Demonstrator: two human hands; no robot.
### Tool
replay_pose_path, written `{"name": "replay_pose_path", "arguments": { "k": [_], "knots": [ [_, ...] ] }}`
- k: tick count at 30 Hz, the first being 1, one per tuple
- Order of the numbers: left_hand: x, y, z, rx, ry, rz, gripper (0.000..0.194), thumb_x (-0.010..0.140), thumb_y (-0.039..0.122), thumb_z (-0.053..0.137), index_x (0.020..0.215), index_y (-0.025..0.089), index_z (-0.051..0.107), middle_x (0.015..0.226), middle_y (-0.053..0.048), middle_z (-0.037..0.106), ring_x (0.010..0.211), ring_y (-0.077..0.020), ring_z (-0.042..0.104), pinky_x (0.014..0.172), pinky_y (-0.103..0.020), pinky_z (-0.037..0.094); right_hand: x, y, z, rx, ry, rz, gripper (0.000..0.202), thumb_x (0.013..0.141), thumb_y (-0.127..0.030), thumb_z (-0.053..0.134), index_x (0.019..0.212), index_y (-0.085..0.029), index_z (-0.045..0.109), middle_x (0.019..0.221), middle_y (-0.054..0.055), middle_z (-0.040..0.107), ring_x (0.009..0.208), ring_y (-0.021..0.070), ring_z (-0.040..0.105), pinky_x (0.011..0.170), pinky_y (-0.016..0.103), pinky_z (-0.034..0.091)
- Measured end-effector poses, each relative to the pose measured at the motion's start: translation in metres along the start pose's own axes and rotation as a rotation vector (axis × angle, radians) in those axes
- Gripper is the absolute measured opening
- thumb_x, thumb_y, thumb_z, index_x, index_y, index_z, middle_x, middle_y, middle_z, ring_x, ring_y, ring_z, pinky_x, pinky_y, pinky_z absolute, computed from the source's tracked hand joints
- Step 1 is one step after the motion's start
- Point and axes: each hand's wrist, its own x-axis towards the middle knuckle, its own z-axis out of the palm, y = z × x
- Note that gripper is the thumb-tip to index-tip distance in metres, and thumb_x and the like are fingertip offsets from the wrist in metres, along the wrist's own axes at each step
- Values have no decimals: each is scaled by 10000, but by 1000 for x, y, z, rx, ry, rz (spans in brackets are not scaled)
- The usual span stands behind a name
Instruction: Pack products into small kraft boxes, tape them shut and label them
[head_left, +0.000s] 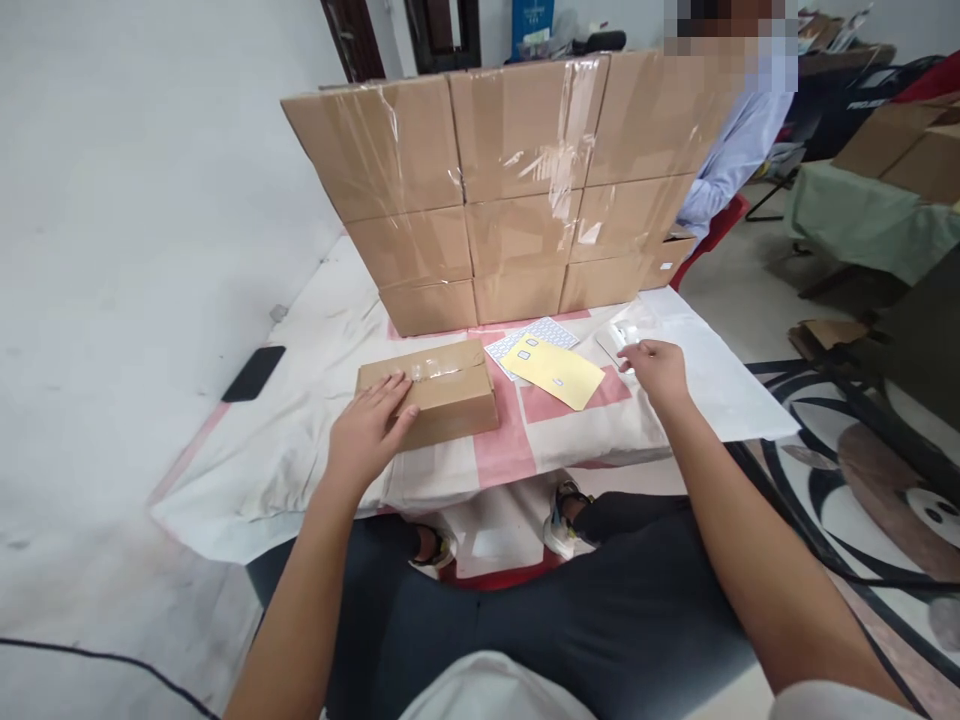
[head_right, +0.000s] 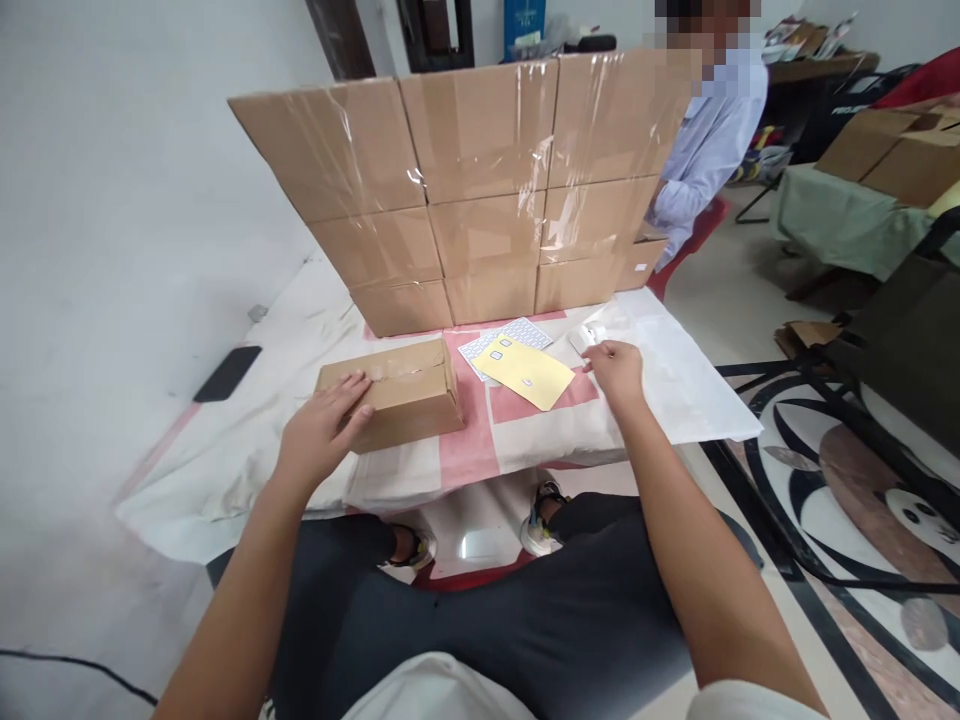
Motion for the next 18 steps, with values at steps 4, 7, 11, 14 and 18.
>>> {"name": "replay_pose_path", "arguments": {
  "k": [4, 7, 11, 14, 18],
  "knots": [
    [-3, 33, -8, 19, 166, -10, 462, 1010, 476, 463, 1363, 226, 626, 1560, -105, 530, 1514, -313, 404, 1259, -575, 288, -60, -48, 48, 193, -344, -521, 503, 872, -234, 645, 478, -219, 332, 644, 36, 656, 742, 176, 675, 714, 291, 523],
    [-11, 72, -5, -218, 281, -13, 349, 1011, 474, 510, 1200, 234, 678, 1302, -108, 716, 1290, -266, 627, 1125, -461, 471, -104, -69, 79, 304, -602, -716, 554, 952, -339, 617, 522, -224, 287, 666, 30, 655, 679, 168, 643, 655, 308, 510],
    [-17, 110, 9, -561, 216, -26, 288, 965, 508, 613, 1047, 243, 692, 948, -60, 736, 876, -200, 686, 764, -333, 541, -133, -73, 99, 356, -690, -867, 532, 1016, -365, 545, 553, -212, 333, 781, 48, 695, 705, 156, 649, 637, 298, 498],
    [-15, 116, 17, -667, 224, -69, 221, 958, 447, 646, 898, 239, 684, 866, -33, 695, 781, -163, 633, 672, -295, 487, -137, -68, 101, 386, -667, -919, 507, 1031, -331, 527, 569, -204, 360, 774, 42, 676, 689, 144, 626, 618, 282, 472],
    [-12, 110, 18, -778, 161, -69, 183, 953, 392, 665, 880, 224, 672, 865, -19, 674, 773, -142, 613, 670, -267, 481, -140, -66, 95, 374, -658, -961, 465, 1043, -284, 506, 597, -202, 401, 795, 42, 669, 702, 136, 618, 632, 269, 472]
  ]
}}
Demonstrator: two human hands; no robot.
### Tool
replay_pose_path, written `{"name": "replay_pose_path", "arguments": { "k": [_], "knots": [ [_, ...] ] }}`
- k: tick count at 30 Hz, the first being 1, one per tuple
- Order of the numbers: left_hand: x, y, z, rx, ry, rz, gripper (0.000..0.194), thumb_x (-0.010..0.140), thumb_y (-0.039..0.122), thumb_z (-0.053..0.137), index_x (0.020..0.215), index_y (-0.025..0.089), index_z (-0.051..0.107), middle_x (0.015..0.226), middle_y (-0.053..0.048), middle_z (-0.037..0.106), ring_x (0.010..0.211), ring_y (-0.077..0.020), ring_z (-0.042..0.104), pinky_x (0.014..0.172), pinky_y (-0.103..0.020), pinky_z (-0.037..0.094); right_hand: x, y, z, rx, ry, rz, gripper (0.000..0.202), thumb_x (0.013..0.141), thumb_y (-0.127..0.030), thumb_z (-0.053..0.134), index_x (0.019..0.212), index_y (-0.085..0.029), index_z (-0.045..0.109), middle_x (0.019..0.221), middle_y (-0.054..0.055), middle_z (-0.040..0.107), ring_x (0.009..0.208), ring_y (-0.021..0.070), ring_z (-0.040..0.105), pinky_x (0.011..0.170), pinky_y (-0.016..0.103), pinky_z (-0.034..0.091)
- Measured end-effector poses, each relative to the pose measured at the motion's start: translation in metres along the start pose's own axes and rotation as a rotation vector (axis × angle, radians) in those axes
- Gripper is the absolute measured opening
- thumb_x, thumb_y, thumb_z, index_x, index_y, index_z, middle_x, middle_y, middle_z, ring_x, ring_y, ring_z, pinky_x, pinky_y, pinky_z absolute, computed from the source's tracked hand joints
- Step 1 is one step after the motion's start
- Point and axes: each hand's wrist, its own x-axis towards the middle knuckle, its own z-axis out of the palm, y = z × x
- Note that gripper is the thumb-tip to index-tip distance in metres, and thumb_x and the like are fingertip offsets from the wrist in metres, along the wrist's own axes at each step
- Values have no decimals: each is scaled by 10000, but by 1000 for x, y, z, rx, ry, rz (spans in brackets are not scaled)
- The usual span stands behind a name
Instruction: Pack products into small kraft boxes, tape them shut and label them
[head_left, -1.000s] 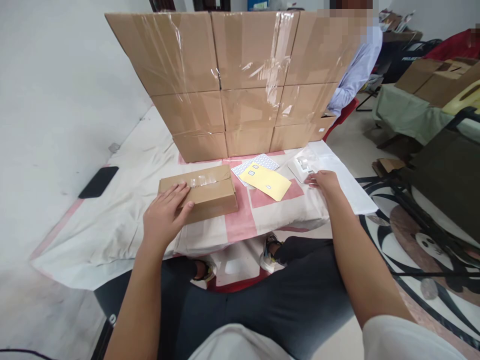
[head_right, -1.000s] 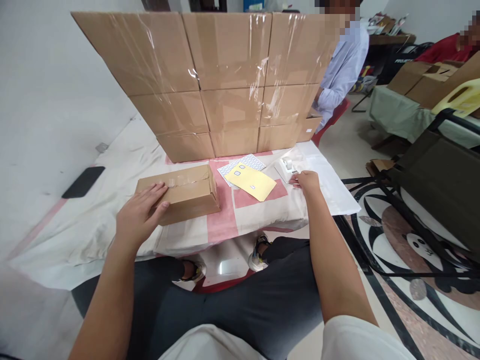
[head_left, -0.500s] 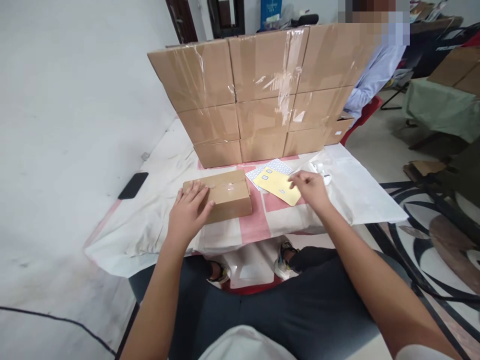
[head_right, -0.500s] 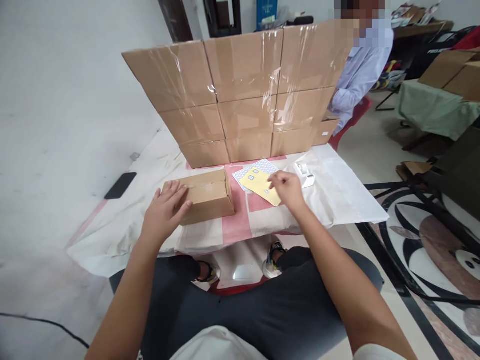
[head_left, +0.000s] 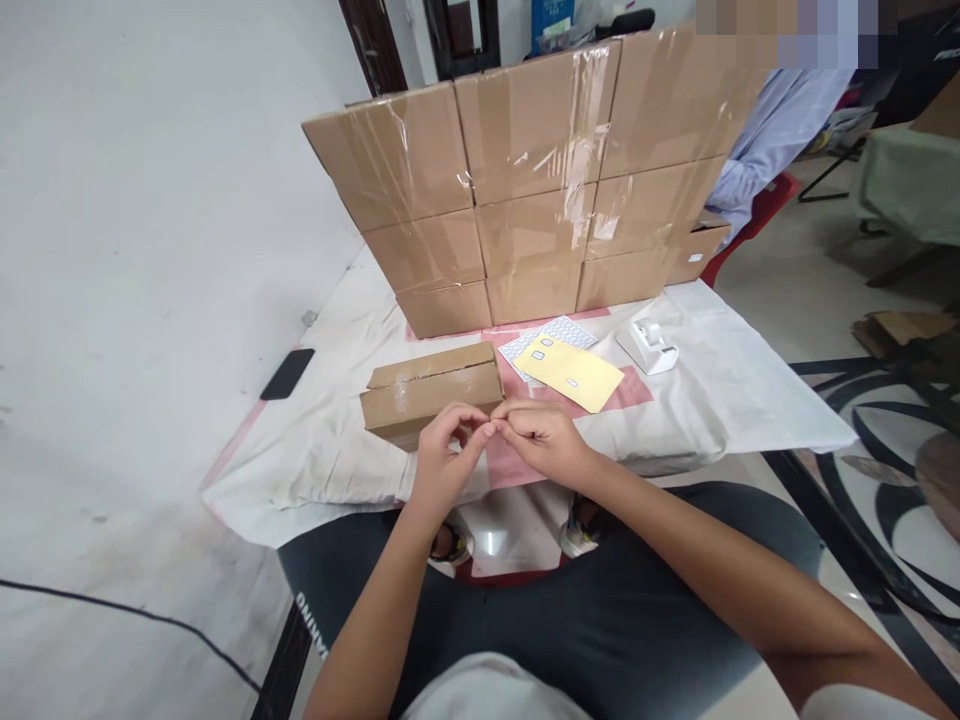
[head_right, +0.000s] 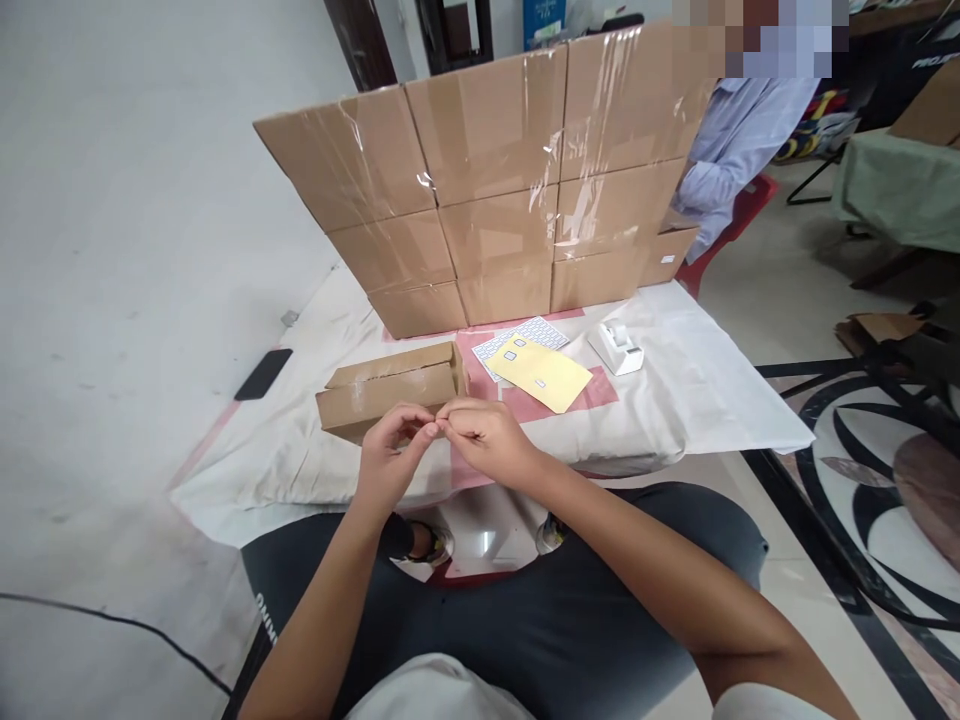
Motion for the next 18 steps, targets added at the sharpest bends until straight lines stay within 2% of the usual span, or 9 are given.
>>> {"name": "replay_pose_path", "arguments": {
  "k": [4, 7, 9, 11, 14, 16, 18],
  "knots": [
    [-3, -1, -6, 42, -55, 92, 134, 978, 323, 631, 897, 219, 653, 852, -7, 649, 739, -123, 573, 644, -249, 446, -4, -7, 3, -4, 5, -8, 453, 1051, -259, 494, 608, -198, 422, 783, 41, 659, 702, 121, 613, 633, 247, 477],
    [-8, 1, -10, 133, -105, 150, 163, 1026, 286, 527, 886, 220, 579, 836, 0, 595, 725, -122, 541, 648, -251, 426, -7, -7, 6, -17, -33, -23, 465, 1059, -275, 475, 604, -201, 415, 783, 46, 678, 715, 124, 625, 636, 246, 477],
    [-11, 2, -16, 261, -108, 178, 187, 1045, 286, 455, 885, 223, 528, 849, -11, 577, 753, -141, 548, 682, -270, 433, -7, -5, 8, -107, -66, 17, 459, 1046, -321, 510, 610, -204, 426, 785, 48, 700, 712, 134, 639, 634, 254, 467],
    [-9, 4, -27, 436, -109, 181, 205, 1049, 300, 404, 886, 228, 506, 863, -26, 585, 771, -166, 561, 701, -298, 432, -3, -2, 7, -295, -97, 129, 392, 997, -390, 605, 666, -207, 504, 758, 36, 713, 680, 150, 648, 625, 266, 442],
    [2, 9, -60, 670, -132, 101, 217, 1035, 319, 368, 888, 237, 505, 885, -42, 609, 774, -198, 572, 687, -327, 411, 9, 2, 0, -608, -133, 352, 280, 921, -471, 702, 860, -209, 624, 724, 20, 721, 671, 190, 672, 628, 278, 399],
    [17, 15, -91, 750, -95, 40, 213, 1023, 344, 361, 895, 241, 498, 925, -49, 617, 797, -211, 574, 699, -339, 406, 21, 5, -8, -748, -129, 459, 297, 932, -495, 674, 936, -200, 633, 741, 31, 732, 683, 214, 683, 623, 284, 371],
    [36, 24, -124, 774, -77, -4, 217, 1017, 385, 362, 910, 245, 489, 945, -46, 616, 814, -213, 568, 728, -349, 410, 33, 11, -18, -829, -100, 497, 299, 953, -491, 634, 961, -192, 620, 783, 48, 742, 698, 227, 684, 623, 290, 352]
  ]
}}
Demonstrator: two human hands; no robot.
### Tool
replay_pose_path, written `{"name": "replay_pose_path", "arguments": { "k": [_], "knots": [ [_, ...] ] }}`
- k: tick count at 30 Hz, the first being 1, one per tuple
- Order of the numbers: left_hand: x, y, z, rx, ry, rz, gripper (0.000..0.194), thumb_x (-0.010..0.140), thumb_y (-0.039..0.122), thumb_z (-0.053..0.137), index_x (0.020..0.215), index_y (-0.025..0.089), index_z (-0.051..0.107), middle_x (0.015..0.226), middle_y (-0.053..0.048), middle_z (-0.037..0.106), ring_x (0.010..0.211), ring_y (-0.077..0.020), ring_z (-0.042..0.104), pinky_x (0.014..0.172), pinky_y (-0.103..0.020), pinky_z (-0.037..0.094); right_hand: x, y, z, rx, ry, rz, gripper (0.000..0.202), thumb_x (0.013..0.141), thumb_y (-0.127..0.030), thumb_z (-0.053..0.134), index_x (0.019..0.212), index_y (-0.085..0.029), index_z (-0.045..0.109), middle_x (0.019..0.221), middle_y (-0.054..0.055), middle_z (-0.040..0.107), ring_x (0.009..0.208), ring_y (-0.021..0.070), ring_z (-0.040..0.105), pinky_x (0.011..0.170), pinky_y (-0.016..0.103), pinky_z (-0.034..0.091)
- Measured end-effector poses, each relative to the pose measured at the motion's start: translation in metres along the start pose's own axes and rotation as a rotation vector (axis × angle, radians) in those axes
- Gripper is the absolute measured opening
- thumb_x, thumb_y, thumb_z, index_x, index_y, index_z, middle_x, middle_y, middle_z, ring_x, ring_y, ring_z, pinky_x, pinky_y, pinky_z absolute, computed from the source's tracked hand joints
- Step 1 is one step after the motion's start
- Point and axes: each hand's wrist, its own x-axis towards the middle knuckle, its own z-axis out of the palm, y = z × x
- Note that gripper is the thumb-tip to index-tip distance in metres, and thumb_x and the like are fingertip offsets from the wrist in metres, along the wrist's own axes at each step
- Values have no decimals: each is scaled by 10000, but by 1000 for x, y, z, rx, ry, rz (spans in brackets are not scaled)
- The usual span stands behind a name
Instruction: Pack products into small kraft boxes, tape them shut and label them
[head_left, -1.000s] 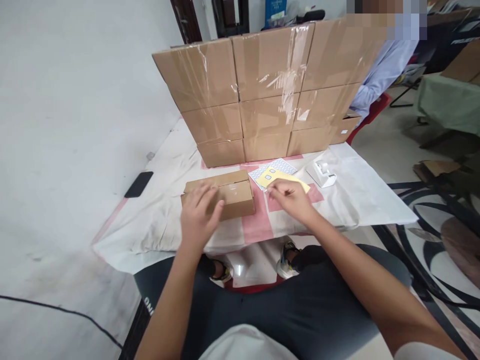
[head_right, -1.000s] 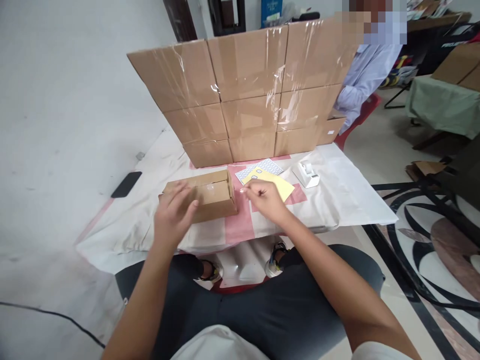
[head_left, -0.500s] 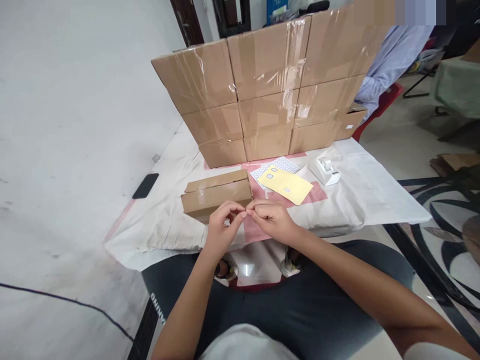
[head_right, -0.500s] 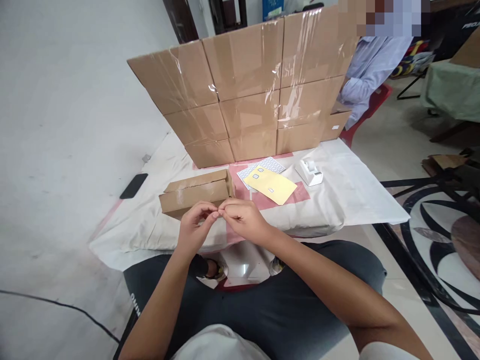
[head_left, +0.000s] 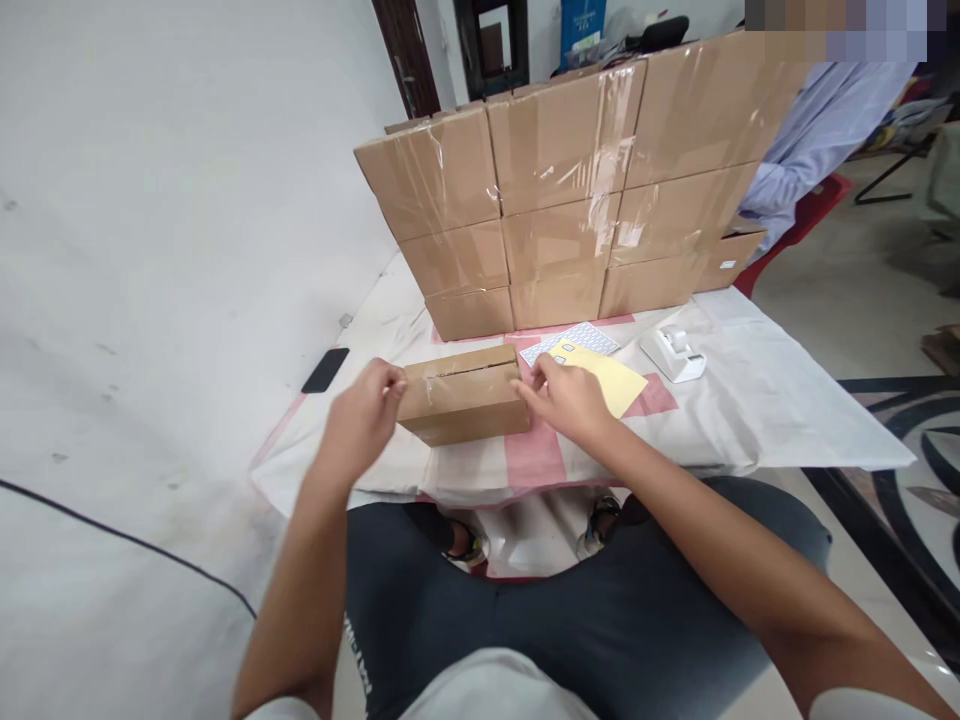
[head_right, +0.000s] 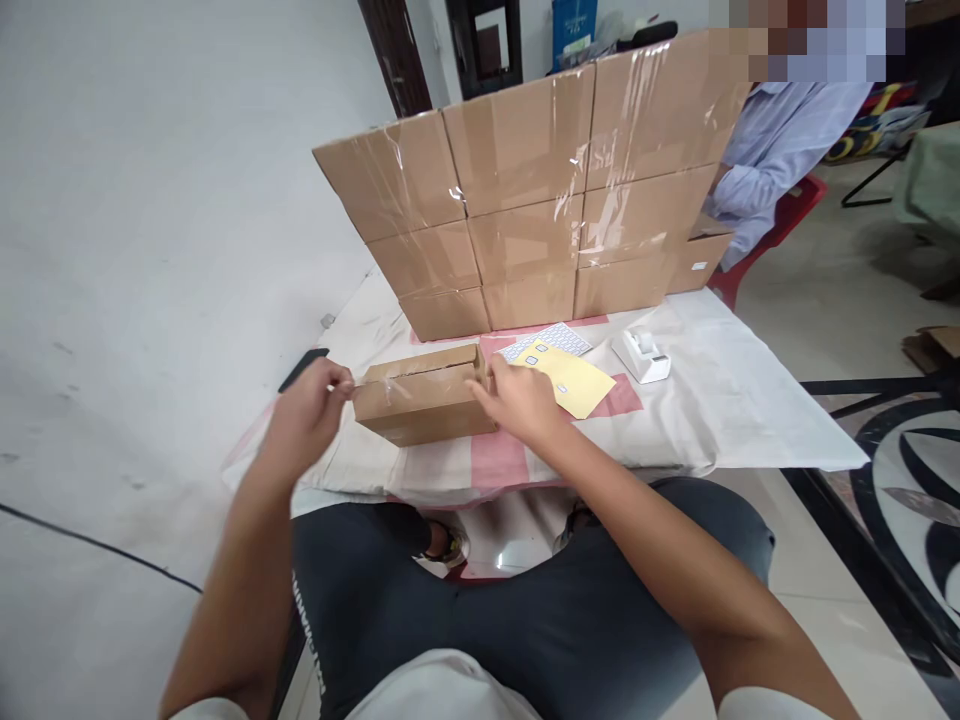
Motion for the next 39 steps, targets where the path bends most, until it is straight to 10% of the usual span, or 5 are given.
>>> {"name": "replay_pose_path", "arguments": {
  "k": [4, 9, 28, 32, 39],
  "knots": [
    [38, -21, -47, -106, -349, 36, 273, 988, 481, 399, 949, 254, 544, 995, -42, 662, 906, -225, 591, 813, -364, 452, 23, 8, -3, 52, 67, 8, 230, 983, -428, 576, 975, -199, 594, 898, 53, 752, 744, 213, 679, 634, 285, 340],
    [76, -31, -47, -147, -674, 48, 327, 903, 576, 540, 940, 269, 646, 1111, -27, 727, 1006, -234, 631, 870, -365, 479, 30, 1, 8, 72, 34, -22, 203, 1011, -378, 492, 992, -210, 605, 838, 46, 736, 735, 222, 661, 635, 288, 313],
    [127, -46, 10, 149, -820, 54, 609, 712, 683, 724, 1150, 279, 596, 1315, -73, 613, 1196, -306, 590, 944, -407, 487, 30, 7, 19, 7, -74, -104, 223, 1030, -302, 443, 1065, -187, 631, 1046, 96, 739, 820, 231, 660, 623, 305, 304],
    [128, -62, 24, 16, -862, -18, 817, 694, 680, 753, 1395, 314, 545, 1475, -83, 565, 1334, -337, 540, 1044, -419, 465, 29, 9, 20, 43, -97, -112, 232, 1040, -290, 426, 1088, -191, 630, 1079, 91, 729, 845, 231, 658, 633, 306, 326],
    [115, -73, 52, -248, -822, -55, 642, 845, 717, 562, 1267, 241, 654, 1288, -74, 698, 1171, -293, 652, 990, -397, 523, 27, 14, 27, 92, -79, -137, 304, 1047, -299, 407, 1208, -209, 649, 1173, 98, 700, 914, 233, 659, 670, 303, 383]
  ]
}}
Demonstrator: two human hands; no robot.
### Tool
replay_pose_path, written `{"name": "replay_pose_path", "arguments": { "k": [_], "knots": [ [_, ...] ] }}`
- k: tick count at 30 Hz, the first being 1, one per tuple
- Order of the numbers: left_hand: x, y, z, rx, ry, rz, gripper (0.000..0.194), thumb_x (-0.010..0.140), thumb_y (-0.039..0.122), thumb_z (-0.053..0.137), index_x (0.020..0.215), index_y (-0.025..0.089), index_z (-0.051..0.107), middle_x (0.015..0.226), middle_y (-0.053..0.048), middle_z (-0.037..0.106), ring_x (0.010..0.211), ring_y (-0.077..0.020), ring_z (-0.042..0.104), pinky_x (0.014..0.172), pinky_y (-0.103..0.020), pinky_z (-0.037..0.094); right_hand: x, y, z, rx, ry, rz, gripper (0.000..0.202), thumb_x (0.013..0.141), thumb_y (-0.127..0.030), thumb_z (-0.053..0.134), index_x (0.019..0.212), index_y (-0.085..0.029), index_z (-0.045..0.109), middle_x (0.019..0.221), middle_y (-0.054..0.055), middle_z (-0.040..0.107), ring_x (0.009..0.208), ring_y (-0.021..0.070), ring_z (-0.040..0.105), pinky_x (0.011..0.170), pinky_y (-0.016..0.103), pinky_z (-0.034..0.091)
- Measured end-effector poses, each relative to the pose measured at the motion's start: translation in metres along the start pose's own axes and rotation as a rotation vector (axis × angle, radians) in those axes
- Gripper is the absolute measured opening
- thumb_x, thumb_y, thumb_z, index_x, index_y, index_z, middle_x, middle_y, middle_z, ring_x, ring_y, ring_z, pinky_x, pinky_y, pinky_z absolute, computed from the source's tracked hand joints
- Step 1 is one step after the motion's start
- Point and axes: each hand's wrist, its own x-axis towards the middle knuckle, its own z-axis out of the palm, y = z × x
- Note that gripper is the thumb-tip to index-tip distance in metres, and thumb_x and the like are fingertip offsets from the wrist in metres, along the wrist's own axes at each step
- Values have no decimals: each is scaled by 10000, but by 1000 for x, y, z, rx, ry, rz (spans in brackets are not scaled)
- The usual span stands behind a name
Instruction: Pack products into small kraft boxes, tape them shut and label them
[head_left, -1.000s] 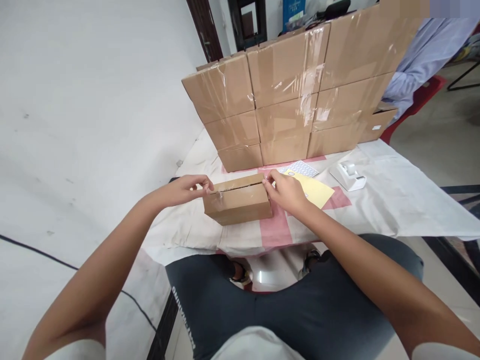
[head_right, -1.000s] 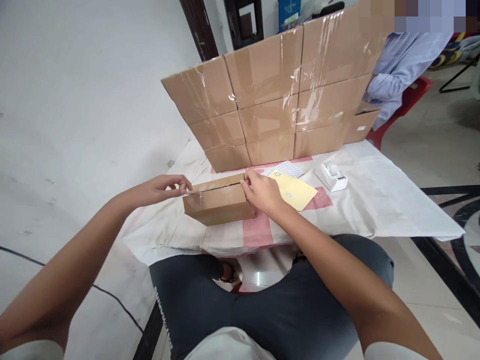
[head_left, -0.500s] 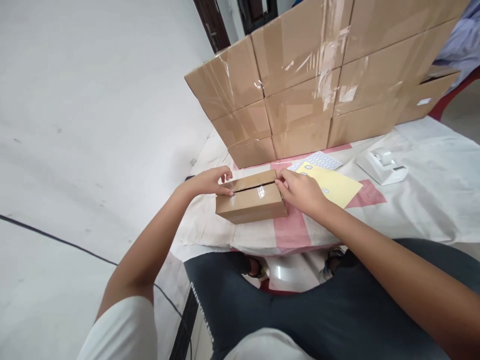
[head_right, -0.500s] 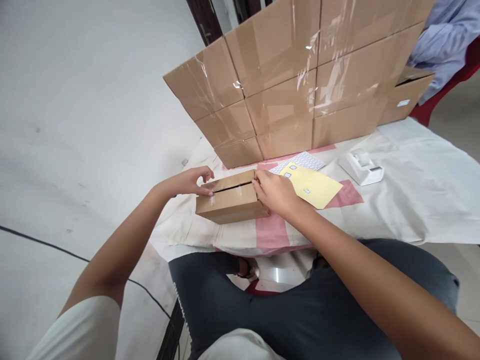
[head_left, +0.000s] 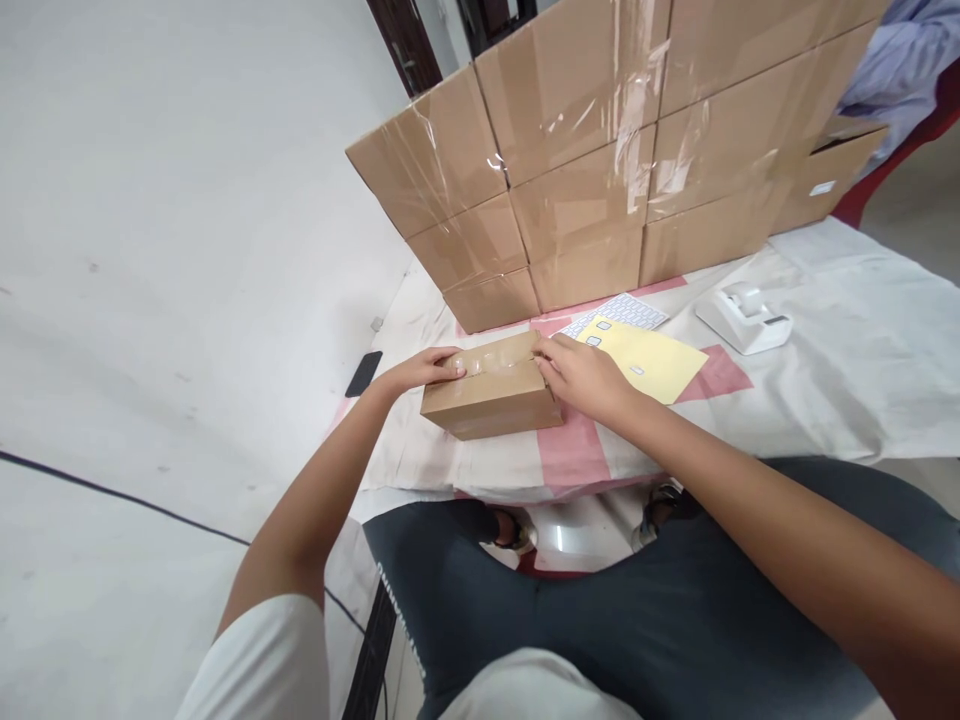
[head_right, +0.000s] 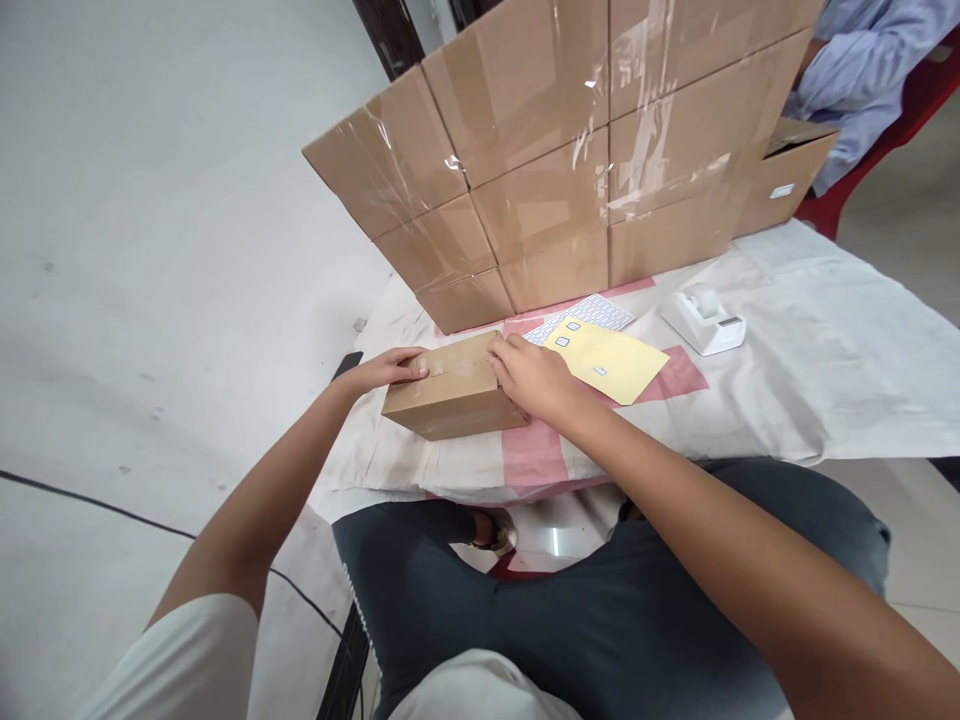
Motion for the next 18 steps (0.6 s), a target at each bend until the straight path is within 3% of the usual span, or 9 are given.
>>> {"name": "replay_pose_path", "arguments": {
  "k": [3, 6, 8, 10, 13, 15, 18],
  "knots": [
    [-6, 0, 9, 27, 111, 0, 703, 862, 712, 547, 1387, 244, 575, 1472, -111, 571, 1370, -337, 519, 1146, -479, 420, 0, -1, -1, 33, -4, 20, 313, 1046, -305, 411, 1201, -217, 669, 1157, 87, 705, 930, 235, 661, 686, 304, 391],
    [-22, -4, 21, 97, 292, -16, 1011, 786, 712, 668, 1600, 257, 276, 1698, -151, 223, 1570, -395, 187, 1259, -590, 210, 0, -3, -6, 51, -21, 51, 333, 1046, -291, 405, 1242, -239, 668, 1174, 71, 718, 944, 241, 666, 686, 306, 385],
    [-36, -8, 33, 54, 330, -26, 1201, 734, 723, 719, 1642, 248, 92, 1727, -183, 70, 1582, -410, 141, 1255, -617, 209, 0, -3, -8, 46, -30, 71, 354, 1047, -275, 397, 1270, -267, 671, 1177, 61, 727, 950, 243, 671, 685, 304, 383],
    [-50, -9, 46, -56, 302, -19, 1220, 740, 739, 698, 1643, 244, 44, 1727, -197, 22, 1570, -404, 202, 1228, -598, 297, 0, -1, -6, 17, -45, 94, 354, 1031, -246, 412, 1243, -270, 695, 1147, 68, 736, 949, 250, 676, 680, 306, 387],
    [-70, -3, 60, -92, 299, 20, 1137, 728, 722, 728, 1618, 258, 196, 1721, -172, 113, 1550, -392, 267, 1193, -547, 382, -2, 5, 7, -90, -138, 124, 295, 968, -195, 476, 1096, -224, 739, 1067, 114, 734, 907, 272, 683, 651, 317, 393],
    [-80, 6, 66, -40, 325, -13, 1066, 713, 698, 768, 1579, 271, 317, 1669, -156, 306, 1502, -385, 368, 1185, -530, 398, -4, 11, 20, -140, -208, 156, 262, 943, -193, 496, 1029, -211, 743, 1033, 135, 726, 880, 283, 685, 637, 323, 403],
    [-92, 19, 75, 30, 447, -179, 924, 761, 702, 735, 1533, 315, 407, 1438, -116, 620, 1330, -377, 574, 1132, -551, 437, -5, 28, 28, -133, -238, 229, 268, 937, -222, 501, 1066, -222, 735, 1096, 136, 716, 929, 289, 685, 678, 335, 450]
  ]
}}
